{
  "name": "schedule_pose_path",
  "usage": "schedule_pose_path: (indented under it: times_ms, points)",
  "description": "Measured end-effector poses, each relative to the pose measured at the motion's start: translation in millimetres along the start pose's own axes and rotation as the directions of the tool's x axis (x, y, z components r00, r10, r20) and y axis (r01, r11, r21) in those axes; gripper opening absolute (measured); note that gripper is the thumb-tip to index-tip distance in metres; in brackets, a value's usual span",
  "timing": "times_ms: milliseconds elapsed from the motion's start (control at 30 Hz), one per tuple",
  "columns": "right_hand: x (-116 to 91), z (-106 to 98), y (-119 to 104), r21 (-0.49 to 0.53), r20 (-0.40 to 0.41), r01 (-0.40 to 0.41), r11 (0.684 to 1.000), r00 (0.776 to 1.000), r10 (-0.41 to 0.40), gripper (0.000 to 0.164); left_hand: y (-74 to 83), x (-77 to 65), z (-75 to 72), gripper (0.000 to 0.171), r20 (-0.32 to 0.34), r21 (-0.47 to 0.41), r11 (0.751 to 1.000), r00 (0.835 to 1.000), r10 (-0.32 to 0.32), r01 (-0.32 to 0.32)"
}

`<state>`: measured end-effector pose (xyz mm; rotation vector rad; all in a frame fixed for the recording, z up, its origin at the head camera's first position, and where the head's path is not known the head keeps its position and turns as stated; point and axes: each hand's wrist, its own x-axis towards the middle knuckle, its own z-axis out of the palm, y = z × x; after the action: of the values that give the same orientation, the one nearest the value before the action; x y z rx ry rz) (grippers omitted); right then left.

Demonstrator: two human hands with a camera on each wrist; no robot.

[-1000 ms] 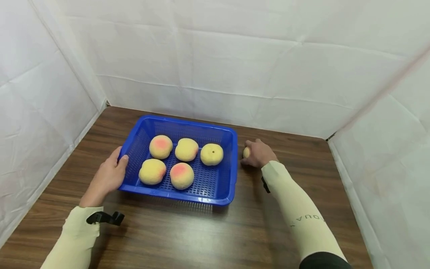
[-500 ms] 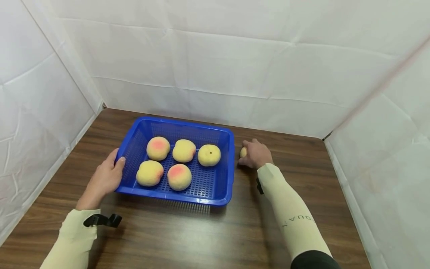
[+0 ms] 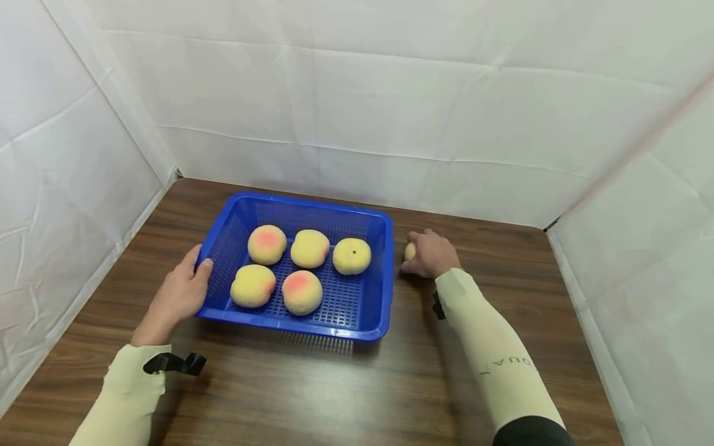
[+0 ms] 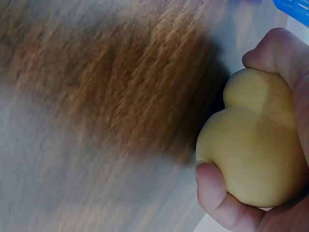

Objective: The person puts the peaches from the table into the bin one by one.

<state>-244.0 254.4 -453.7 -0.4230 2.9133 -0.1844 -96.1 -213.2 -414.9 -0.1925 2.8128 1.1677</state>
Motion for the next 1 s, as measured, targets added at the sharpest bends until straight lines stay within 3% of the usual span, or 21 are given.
schedule_pose_path:
  times_ms: [433,600,867,1000]
  points:
    - [-11,-26,-2,-0.034,0.052,0.011,0.999,0.999,-0.009,0.058,2.5,-0.4,-1.6,0.055,-0.006,-0.002,1.000,1.000,0.015,-0.015]
    - [-14,-33,-2,-0.040,0.031,0.043,0.998,0.999,-0.042,0.064,2.0,-1.1,-1.1,0.053,-0.011,-0.007,1.000,1.000,0.016,-0.016]
    - [-23,-44,-5,-0.035,-0.030,0.083,0.996,0.996,-0.084,0.048,2.0,-2.2,-1.0,0.053,-0.002,-0.013,1.000,1.000,0.015,-0.015]
    - [-28,-54,-7,-0.042,-0.040,0.084,0.996,0.995,-0.086,0.052,2.1,-2.1,-1.5,0.052,-0.008,-0.013,1.000,1.000,0.018,-0.019]
